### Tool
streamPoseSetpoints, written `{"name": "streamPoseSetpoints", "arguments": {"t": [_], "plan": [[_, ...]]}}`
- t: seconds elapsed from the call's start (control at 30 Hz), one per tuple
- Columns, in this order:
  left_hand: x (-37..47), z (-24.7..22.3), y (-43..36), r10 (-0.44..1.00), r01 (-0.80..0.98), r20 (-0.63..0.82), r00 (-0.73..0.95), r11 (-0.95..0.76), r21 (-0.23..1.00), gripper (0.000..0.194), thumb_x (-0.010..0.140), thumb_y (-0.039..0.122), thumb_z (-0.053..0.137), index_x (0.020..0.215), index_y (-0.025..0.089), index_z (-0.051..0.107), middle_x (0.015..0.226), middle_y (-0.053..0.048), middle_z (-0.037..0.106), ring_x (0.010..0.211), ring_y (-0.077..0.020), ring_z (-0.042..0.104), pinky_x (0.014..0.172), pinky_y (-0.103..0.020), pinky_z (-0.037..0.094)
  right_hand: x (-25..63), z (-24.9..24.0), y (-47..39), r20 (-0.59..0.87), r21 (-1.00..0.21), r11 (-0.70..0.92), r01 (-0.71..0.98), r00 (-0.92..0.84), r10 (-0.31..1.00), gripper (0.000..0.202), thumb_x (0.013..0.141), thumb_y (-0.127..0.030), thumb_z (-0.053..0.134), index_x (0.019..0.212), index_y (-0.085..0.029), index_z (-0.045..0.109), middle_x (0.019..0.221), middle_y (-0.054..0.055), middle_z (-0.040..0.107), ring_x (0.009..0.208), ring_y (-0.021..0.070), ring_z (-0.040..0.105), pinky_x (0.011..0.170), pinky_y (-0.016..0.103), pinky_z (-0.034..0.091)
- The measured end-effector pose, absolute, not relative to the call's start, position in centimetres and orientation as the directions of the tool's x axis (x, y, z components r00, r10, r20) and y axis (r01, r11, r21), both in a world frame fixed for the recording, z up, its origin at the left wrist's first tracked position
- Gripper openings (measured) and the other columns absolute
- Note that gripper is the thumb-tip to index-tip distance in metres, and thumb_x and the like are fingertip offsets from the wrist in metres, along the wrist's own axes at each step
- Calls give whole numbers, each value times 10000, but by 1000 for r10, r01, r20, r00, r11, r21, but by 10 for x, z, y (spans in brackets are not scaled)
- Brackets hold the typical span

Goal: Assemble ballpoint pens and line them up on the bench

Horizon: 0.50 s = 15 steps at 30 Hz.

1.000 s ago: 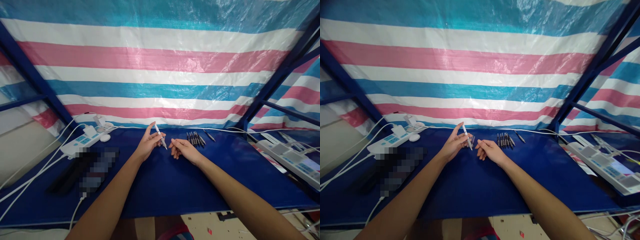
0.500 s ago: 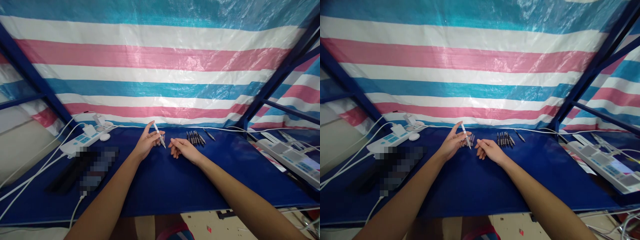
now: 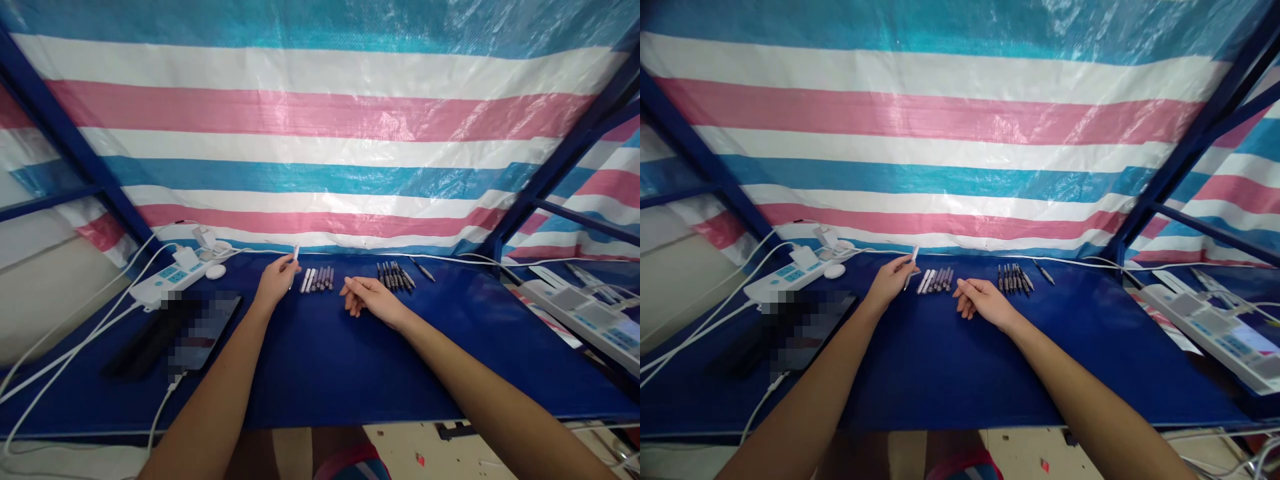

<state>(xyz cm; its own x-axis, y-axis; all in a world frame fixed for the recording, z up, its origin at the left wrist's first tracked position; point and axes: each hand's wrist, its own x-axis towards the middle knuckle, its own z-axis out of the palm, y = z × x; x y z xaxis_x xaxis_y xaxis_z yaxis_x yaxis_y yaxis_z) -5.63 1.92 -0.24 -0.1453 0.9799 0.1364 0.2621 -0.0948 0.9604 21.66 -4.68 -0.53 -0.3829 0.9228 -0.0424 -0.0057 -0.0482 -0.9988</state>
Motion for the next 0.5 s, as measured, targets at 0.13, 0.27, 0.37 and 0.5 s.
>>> {"name": "streamPoseSetpoints", "arguments": {"t": [0.13,0.27,0.37,0.5], "plan": [[-73,4,19,943,577,300,-143,-166,799,346,954,378,694,1231,205,807,972,-86,840,999,-305,762,978,-395,532,217,-5,-47,-46,-999,-50,1,-393,918,568,933,-750,689,954,-183,715,712,32,724,593,160,678,568,281,541],[-83,10,18,906,638,382,-183,-186,747,397,1003,407,617,1290,195,791,1075,-99,825,1020,-300,752,980,-385,536,217,-5,-48,-49,-999,-51,5,-394,918,562,933,-749,690,947,-188,713,717,34,727,600,163,682,575,286,545],[-92,7,20,861,764,458,-222,-139,631,435,1010,281,552,1378,176,759,1235,-154,752,1144,-332,702,1072,-426,500,217,-4,-49,-48,-999,-49,8,-399,916,561,936,-746,690,954,-187,715,727,36,730,607,164,687,581,287,547],[-99,-2,17,893,853,363,-267,43,521,591,945,125,530,1517,189,662,1425,-208,609,1256,-387,627,1093,-507,482,218,-5,-49,-50,-999,-45,22,-410,911,569,939,-751,685,964,-183,720,742,46,738,621,168,696,597,293,554]]}}
